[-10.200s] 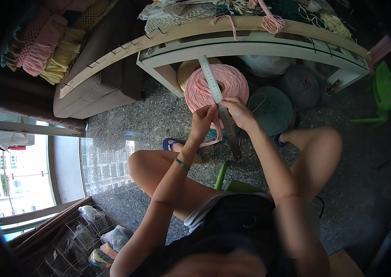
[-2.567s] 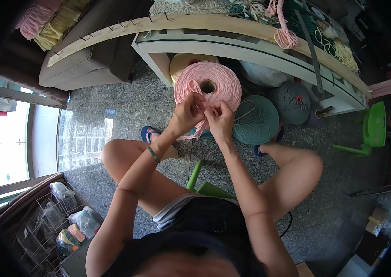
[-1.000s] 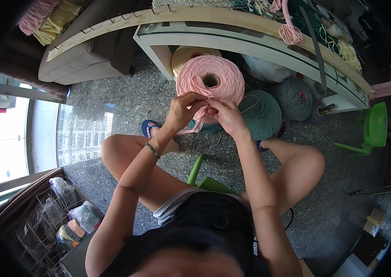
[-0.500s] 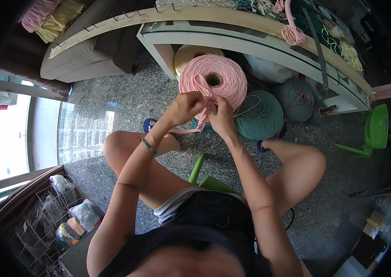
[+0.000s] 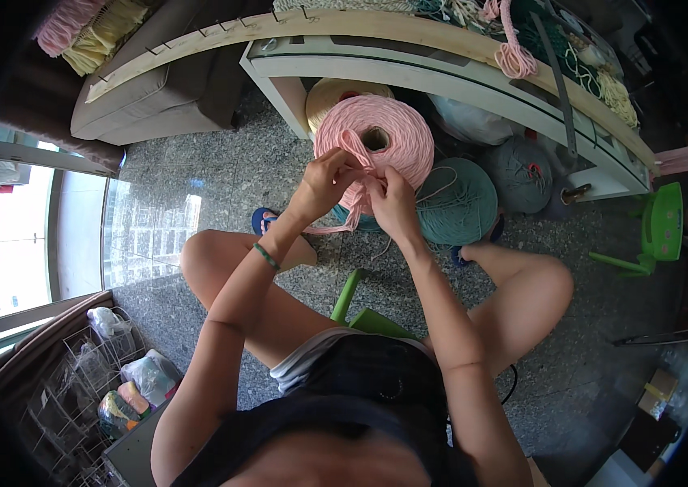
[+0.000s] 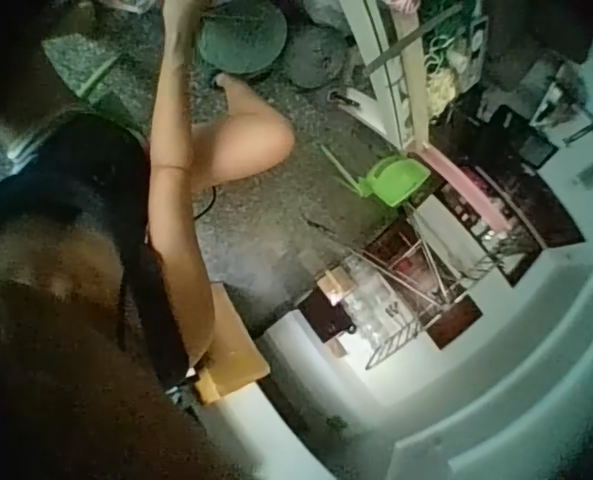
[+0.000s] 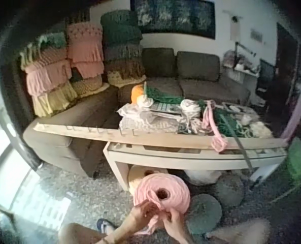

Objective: Measuring and hand-weaving thick pink yarn into a decorative or functional object.

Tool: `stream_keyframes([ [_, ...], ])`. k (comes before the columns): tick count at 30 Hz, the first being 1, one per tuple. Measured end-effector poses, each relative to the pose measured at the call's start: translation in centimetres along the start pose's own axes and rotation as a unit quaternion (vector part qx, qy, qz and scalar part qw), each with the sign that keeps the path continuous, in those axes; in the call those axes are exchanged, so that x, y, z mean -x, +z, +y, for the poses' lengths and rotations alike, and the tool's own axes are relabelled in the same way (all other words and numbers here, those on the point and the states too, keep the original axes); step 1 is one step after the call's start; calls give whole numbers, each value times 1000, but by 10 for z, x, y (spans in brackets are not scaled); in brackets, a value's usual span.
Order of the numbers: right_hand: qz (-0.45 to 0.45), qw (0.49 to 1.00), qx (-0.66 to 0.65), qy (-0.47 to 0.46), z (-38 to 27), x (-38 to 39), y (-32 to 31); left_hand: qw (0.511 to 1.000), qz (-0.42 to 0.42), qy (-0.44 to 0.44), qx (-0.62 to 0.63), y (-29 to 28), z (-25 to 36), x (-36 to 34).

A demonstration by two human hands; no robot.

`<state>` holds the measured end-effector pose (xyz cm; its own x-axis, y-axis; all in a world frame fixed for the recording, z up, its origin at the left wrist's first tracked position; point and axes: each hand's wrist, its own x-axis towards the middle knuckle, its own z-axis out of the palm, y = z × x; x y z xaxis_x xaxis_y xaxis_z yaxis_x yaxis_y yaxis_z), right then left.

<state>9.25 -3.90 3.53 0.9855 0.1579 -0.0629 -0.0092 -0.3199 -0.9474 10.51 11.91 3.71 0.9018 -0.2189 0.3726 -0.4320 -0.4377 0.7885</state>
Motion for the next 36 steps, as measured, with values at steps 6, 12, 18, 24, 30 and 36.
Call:
stream_keyframes([
  [6, 50, 983, 131, -119, 3, 8, 8, 1000, 27, 12, 5, 3, -1, -5],
  [12, 23, 997, 35, -58, -5, 14, 12, 986, 18, -2, 166, 12, -6, -1],
  [18, 50, 997, -25, -59, -4, 21, 17, 996, 16, -34, 83, 10, 3, -6],
  [24, 67, 974, -216, 29, -15, 27, 23, 997, 68, -37, 25, 10, 10, -8],
  [30, 72, 970, -229, 31, -26, 39, 22, 994, 93, -48, 23, 14, 13, -5],
  [36, 20, 995, -53, -76, -36, 44, 3, 982, 35, -108, 151, 12, 8, 3],
])
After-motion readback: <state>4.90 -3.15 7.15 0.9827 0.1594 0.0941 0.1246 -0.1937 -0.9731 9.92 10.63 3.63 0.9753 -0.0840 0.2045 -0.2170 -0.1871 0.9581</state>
